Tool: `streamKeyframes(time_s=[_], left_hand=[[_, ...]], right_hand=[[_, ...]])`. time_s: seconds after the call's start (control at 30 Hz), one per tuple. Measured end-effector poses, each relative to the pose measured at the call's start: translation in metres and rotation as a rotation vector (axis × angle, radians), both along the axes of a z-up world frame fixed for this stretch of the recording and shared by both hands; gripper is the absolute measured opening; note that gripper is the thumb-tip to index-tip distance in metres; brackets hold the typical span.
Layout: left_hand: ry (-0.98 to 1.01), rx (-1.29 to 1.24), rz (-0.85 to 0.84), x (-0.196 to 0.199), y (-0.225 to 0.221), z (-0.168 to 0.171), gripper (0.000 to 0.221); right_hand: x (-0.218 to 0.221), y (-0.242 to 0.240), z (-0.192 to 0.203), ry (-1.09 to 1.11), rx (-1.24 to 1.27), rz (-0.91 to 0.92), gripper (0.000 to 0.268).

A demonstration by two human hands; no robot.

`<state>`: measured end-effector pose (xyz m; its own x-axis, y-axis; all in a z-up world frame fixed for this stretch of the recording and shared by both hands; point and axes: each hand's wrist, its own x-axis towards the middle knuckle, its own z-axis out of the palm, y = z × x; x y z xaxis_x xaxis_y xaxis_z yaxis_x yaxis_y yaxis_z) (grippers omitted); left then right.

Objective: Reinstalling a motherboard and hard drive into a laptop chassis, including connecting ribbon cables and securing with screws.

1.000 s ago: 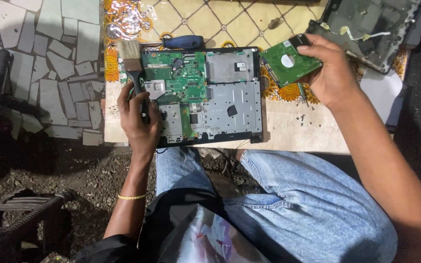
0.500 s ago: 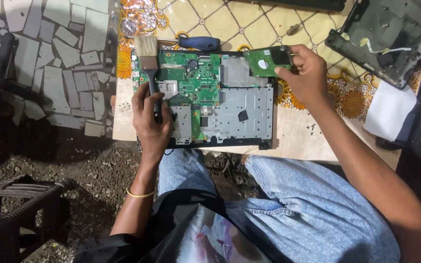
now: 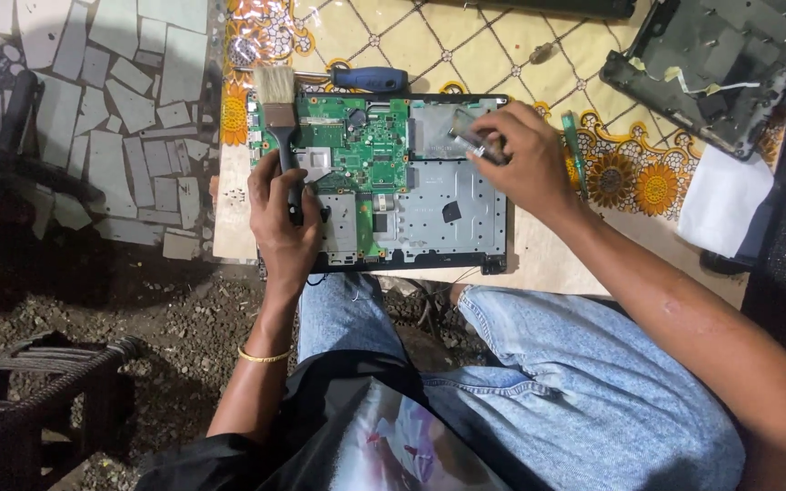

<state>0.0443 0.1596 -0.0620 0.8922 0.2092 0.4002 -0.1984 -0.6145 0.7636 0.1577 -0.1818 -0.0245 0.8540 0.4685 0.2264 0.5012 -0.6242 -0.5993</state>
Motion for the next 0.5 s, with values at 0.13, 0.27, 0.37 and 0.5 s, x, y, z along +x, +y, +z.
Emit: streamKeyframes(time_s=[0.13,0.27,0.37,0.5], left_hand=[[0.002,-0.009,-0.002,-0.001,0.0,0.003,0.024],[0.003,-0.01,-0.006,-0.001,-0.002,0.007,0.025],[0.009,0.0,-0.002,-0.002,-0.002,0.007,0.025],[0.008,0.001,-0.005,-0.001,-0.001,0.006,0.024]], right_hand=[[-0.004,-0.001,-0.005,-0.006,0.008,0.019,0.041],[0.002,-0.009,-0.001,0.069,0.004,-0.032,0.036],[0.02,-0.024,0.006,0.156,0.026,-0.095,0.025],[0.048,-0.063,-0.025,0.303,0.267,-0.195,0.023]])
